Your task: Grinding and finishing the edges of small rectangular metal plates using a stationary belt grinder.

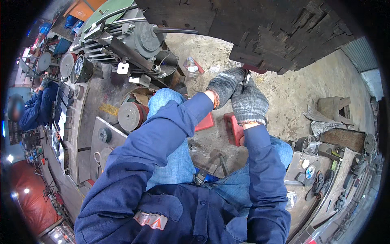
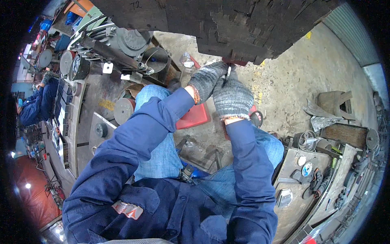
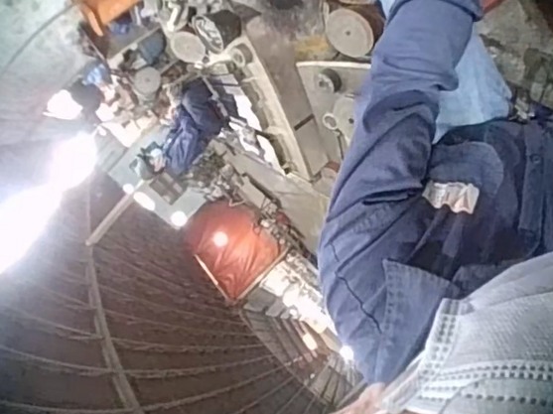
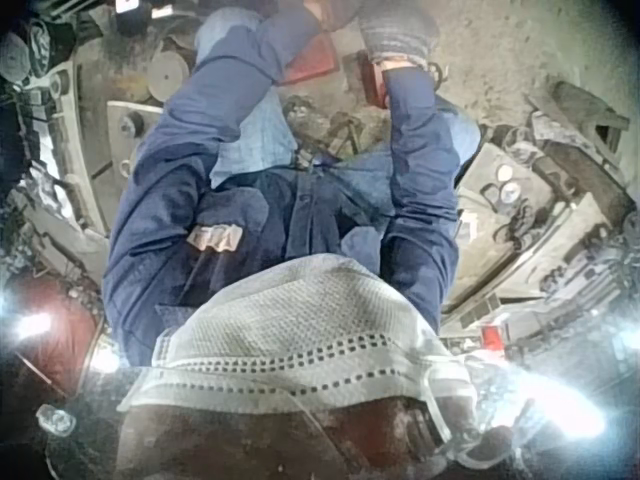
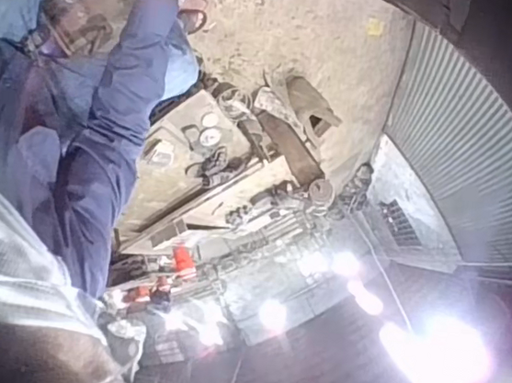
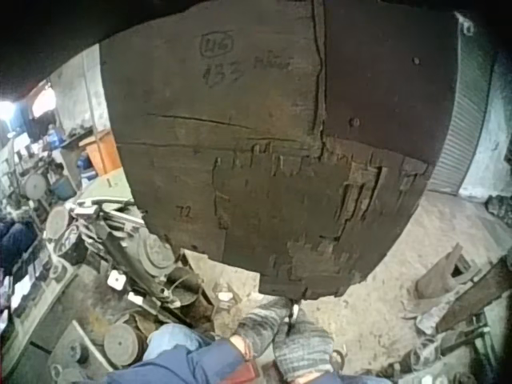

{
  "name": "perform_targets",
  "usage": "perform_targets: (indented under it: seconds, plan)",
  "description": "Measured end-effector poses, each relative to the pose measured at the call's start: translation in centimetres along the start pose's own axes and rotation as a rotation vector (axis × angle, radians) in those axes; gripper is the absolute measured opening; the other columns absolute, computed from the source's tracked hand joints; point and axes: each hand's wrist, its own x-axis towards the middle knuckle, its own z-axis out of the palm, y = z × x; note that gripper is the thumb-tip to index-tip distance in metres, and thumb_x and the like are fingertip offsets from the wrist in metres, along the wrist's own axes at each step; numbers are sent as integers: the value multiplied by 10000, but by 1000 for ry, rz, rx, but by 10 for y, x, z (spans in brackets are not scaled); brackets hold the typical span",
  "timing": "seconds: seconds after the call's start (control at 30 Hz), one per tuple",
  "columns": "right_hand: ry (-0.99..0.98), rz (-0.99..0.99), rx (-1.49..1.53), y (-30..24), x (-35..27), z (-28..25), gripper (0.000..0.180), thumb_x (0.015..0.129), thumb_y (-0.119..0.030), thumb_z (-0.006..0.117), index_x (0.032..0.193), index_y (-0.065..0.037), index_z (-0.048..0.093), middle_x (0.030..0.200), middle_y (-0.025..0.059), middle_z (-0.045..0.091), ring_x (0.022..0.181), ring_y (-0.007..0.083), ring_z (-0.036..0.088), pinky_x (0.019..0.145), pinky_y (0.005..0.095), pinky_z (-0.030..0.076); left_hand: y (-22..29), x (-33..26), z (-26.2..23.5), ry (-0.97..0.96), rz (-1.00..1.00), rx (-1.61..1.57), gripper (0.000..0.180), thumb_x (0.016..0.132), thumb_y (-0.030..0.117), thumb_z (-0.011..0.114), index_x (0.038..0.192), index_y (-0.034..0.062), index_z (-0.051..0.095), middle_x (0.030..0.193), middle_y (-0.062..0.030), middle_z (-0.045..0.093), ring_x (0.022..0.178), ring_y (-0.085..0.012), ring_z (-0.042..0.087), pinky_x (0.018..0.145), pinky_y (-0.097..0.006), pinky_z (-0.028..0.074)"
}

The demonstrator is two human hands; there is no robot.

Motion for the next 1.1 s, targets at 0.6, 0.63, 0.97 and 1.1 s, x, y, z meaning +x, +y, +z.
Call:
perform_targets:
  seconds: [0.6,0.63,0.97,1.1]
  plan:
    - [40,-34,11,8,-16,-3,468,986,-391,500,1319,-76,594,961,240,718,872,410,711,765,519,561,28,-6,-1,-65,-348,-420,346,1029,104,477,1340,21,602,1255,-122,673,1120,-190,643,986,-324,501]
    - [49,-44,29,4,-26,-5,468,985,-379,514,1323,-64,587,935,250,714,840,413,712,732,515,566,21,-13,1,-58,-354,-414,346,1029,104,477,1340,21,602,1255,-122,673,1120,-190,643,986,-324,501]
    - [468,-410,61,46,-58,23,500,923,-306,650,1317,-3,591,682,168,634,596,352,638,572,492,506,20,-45,5,30,237,-148,400,1032,103,455,1416,26,537,1434,-148,566,1304,-283,555,1158,-382,411]
    - [241,-231,89,36,-51,4,421,952,-318,599,1257,-28,598,764,199,678,677,374,681,614,496,529,39,-31,11,-61,-272,-638,419,1057,122,408,1451,23,509,1443,-157,560,1326,-267,541,1152,-351,399]
